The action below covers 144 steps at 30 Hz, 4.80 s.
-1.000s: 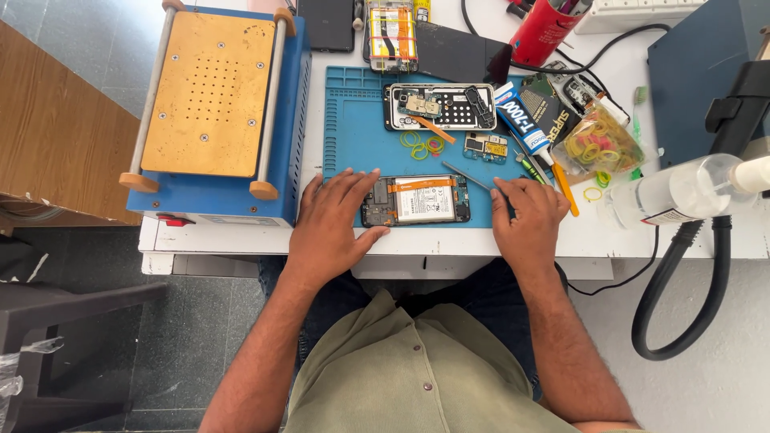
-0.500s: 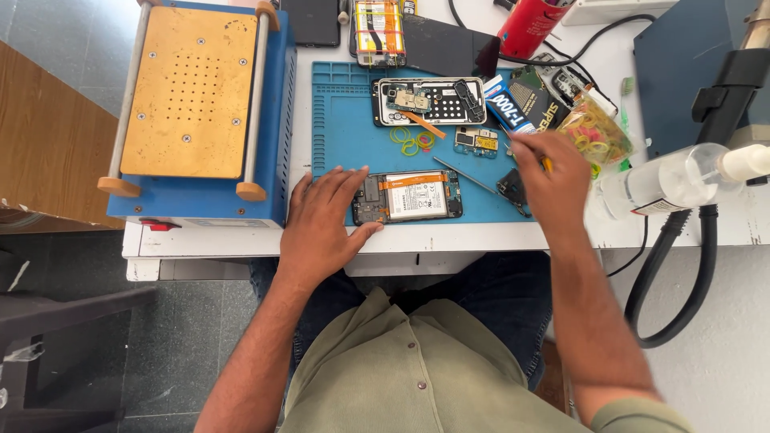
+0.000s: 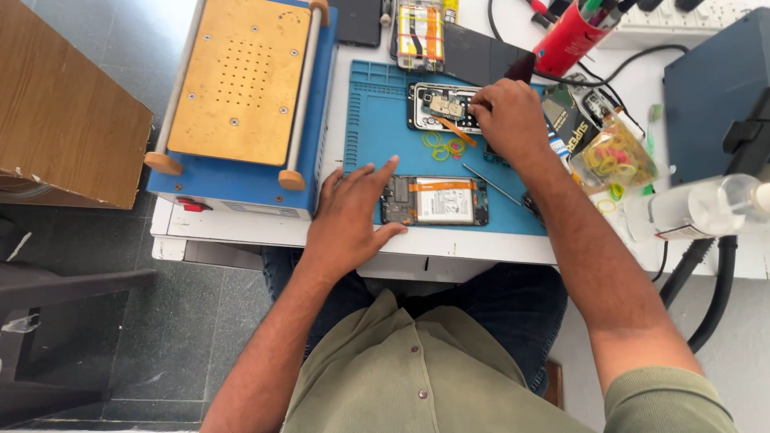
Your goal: The person handles a disassembled smartphone, using a metal spudger to pry and lift internal components. They remove the battery and ribbon cables, then place the phone on the workbench and continue to manipulate the internal parts.
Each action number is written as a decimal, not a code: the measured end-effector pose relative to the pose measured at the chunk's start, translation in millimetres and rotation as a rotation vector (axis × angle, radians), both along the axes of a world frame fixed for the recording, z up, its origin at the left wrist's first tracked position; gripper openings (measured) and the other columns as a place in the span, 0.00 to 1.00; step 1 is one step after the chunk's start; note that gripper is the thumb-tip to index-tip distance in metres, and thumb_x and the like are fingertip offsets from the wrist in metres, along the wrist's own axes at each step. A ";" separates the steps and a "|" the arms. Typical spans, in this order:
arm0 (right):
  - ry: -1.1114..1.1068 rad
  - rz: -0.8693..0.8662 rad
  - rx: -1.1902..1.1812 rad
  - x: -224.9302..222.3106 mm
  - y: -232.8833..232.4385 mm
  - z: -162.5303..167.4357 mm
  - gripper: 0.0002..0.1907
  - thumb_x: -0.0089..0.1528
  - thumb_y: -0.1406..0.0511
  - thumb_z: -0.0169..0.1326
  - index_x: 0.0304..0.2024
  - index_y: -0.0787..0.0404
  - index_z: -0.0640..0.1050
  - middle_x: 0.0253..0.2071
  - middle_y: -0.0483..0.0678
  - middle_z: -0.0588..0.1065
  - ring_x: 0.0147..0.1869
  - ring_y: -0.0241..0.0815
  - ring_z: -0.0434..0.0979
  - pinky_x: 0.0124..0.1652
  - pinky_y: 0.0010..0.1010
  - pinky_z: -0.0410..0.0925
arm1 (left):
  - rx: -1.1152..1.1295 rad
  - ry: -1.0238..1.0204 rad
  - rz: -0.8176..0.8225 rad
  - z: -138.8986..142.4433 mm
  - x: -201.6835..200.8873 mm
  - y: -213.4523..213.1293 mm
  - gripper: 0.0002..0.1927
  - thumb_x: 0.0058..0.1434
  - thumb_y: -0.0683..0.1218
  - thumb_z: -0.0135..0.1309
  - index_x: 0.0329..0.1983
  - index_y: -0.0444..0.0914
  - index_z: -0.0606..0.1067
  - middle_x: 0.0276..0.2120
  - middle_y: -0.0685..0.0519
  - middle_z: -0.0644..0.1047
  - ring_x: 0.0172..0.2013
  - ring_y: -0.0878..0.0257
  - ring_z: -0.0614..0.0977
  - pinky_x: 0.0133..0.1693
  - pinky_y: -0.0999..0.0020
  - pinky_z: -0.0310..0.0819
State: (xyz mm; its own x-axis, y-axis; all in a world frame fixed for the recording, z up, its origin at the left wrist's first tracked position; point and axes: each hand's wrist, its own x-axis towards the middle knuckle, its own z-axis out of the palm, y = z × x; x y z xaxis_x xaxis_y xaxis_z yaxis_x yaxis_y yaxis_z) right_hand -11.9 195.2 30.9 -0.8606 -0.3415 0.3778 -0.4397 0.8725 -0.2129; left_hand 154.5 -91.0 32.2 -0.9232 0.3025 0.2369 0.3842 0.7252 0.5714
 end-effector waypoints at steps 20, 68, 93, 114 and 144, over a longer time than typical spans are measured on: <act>-0.296 -0.017 -0.493 99.3 -32.0 27.5 0.10 0.62 0.65 0.63 0.45 0.58 0.84 0.42 0.47 0.83 0.43 0.37 0.84 0.43 0.29 0.74 | -0.025 -0.032 0.031 8.1 -1.3 4.5 0.48 0.50 0.58 0.69 0.72 0.45 0.61 0.61 0.50 0.73 0.67 0.54 0.66 0.70 0.46 0.48; -0.241 0.367 -0.039 92.1 -90.4 15.9 0.07 0.64 0.68 0.58 0.43 0.61 0.85 0.40 0.48 0.76 0.49 0.47 0.77 0.48 0.40 0.70 | -0.027 0.012 0.050 -13.8 -4.1 3.5 0.40 0.47 0.63 0.70 0.59 0.37 0.77 0.63 0.44 0.71 0.69 0.50 0.64 0.70 0.47 0.51; -0.426 0.232 -0.186 91.9 -89.4 16.5 0.07 0.63 0.63 0.60 0.39 0.61 0.83 0.40 0.48 0.77 0.41 0.41 0.80 0.43 0.35 0.73 | -0.053 0.070 0.066 -15.9 -0.5 4.8 0.40 0.49 0.66 0.68 0.59 0.39 0.77 0.62 0.47 0.73 0.68 0.52 0.65 0.70 0.47 0.51; -0.197 0.340 -0.234 94.8 -86.3 -1.0 0.03 0.63 0.68 0.60 0.36 0.62 0.80 0.39 0.48 0.76 0.47 0.48 0.77 0.49 0.41 0.69 | -0.080 0.073 0.071 -17.1 -0.1 4.7 0.39 0.50 0.66 0.67 0.60 0.39 0.76 0.62 0.47 0.73 0.68 0.52 0.65 0.70 0.46 0.50; -0.131 0.517 -0.286 181.7 -45.6 41.3 0.22 0.58 0.77 0.48 0.53 0.62 0.79 0.57 0.55 0.76 0.60 0.57 0.76 0.58 0.46 0.68 | -0.097 0.081 0.077 -16.2 1.1 4.9 0.39 0.52 0.66 0.66 0.61 0.40 0.75 0.63 0.48 0.72 0.69 0.53 0.65 0.71 0.48 0.50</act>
